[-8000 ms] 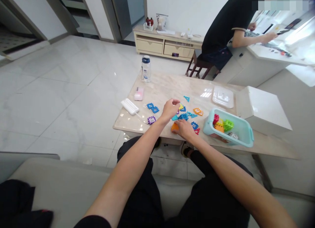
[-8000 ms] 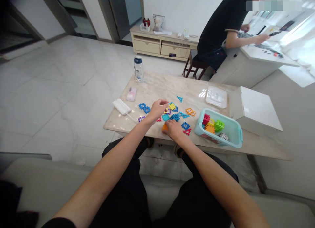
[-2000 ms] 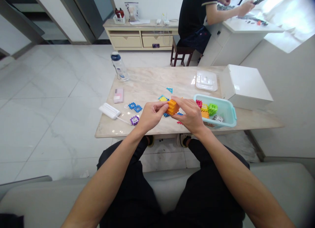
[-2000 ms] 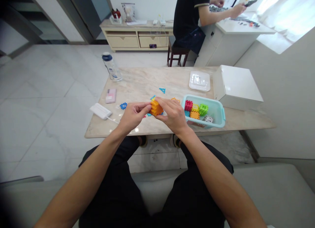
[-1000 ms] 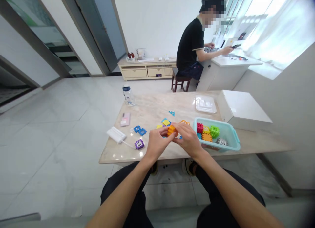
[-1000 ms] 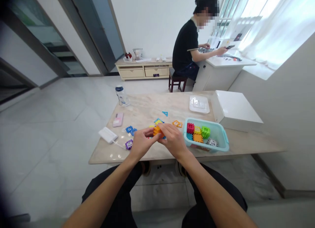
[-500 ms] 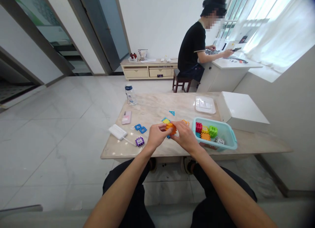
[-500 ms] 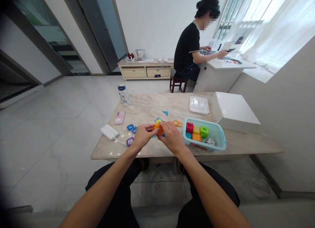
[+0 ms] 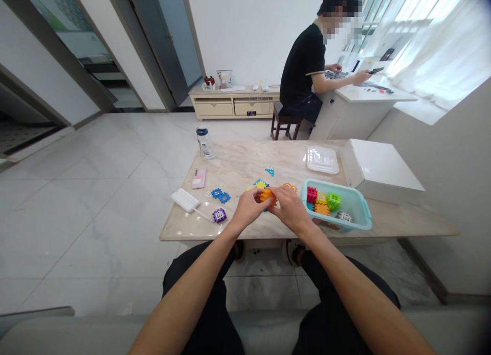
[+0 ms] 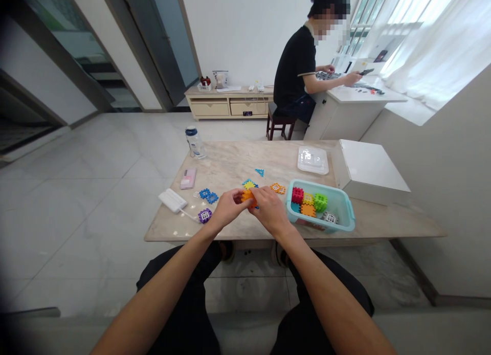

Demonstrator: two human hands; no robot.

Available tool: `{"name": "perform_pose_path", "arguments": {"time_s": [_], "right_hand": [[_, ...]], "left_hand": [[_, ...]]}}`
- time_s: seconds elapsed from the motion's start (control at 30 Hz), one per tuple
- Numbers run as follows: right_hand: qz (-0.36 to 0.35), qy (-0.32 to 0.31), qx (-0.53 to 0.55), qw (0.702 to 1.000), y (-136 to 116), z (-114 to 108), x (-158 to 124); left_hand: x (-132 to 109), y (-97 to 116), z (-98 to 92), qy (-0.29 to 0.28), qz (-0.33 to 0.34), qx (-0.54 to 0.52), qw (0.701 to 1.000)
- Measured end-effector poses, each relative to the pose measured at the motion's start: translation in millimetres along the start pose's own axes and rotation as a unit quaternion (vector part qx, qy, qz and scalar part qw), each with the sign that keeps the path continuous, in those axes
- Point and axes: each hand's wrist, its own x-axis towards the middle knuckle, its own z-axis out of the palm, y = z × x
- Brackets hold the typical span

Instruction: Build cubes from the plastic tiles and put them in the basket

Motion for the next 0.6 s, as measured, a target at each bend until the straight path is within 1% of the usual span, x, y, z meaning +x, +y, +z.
{"name": "perform_pose_path", "arguments": {"time_s": [0.17,0.33,0.6], "right_hand": [[-0.005,-0.015,-0.006,1.000,-7,-1,1],[0.002,-0.010,-0.005,1.000,-13,2,2],[0.006,-0.002,-0.013,1.000,-15,0,3]], "left_hand": [[0,-1,-2.5,-0.004,0.002,0.036,0.999],[-1,0,-3.4,-0.004,-0.002,0.066,0.998],[0,-3,-3.2,0.000,0.004,0.082,0.997]]}}
